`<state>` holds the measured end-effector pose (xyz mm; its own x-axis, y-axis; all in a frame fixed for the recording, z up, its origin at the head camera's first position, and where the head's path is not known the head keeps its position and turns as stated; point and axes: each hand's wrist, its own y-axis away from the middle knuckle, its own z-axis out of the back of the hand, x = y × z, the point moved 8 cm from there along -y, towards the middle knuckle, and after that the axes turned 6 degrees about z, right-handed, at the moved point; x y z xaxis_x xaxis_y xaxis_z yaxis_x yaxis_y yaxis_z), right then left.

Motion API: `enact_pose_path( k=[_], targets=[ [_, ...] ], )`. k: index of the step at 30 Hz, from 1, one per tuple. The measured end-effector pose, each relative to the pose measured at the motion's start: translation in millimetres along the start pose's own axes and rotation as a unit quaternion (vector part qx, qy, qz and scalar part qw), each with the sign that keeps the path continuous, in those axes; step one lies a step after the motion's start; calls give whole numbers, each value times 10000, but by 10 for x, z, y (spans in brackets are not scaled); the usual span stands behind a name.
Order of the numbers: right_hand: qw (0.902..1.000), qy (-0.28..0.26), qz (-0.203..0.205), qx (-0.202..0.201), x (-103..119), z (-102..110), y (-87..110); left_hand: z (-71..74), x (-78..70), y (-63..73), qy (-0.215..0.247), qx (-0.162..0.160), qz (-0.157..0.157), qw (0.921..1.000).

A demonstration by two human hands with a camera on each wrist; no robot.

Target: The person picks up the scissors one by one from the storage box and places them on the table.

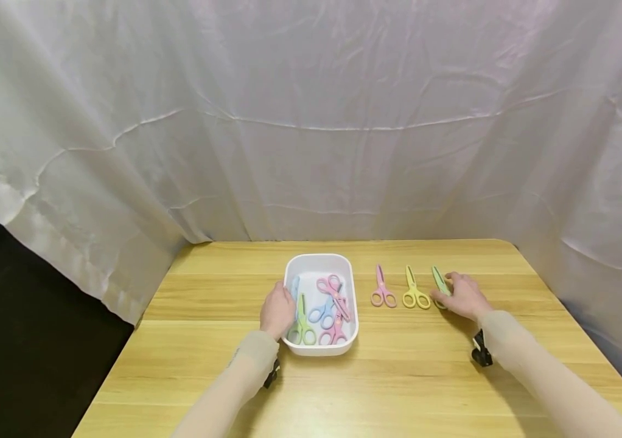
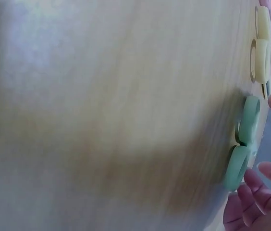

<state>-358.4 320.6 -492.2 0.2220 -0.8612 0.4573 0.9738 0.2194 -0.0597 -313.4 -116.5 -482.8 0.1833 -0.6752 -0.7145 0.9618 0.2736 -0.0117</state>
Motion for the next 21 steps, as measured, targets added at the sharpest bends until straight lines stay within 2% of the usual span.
enact_pose_path(
  k=[21],
  targets=[
    [9999,103,-79,-1,-6,-2,29,8,-13,12,20,8,-57,10000]
  ],
)
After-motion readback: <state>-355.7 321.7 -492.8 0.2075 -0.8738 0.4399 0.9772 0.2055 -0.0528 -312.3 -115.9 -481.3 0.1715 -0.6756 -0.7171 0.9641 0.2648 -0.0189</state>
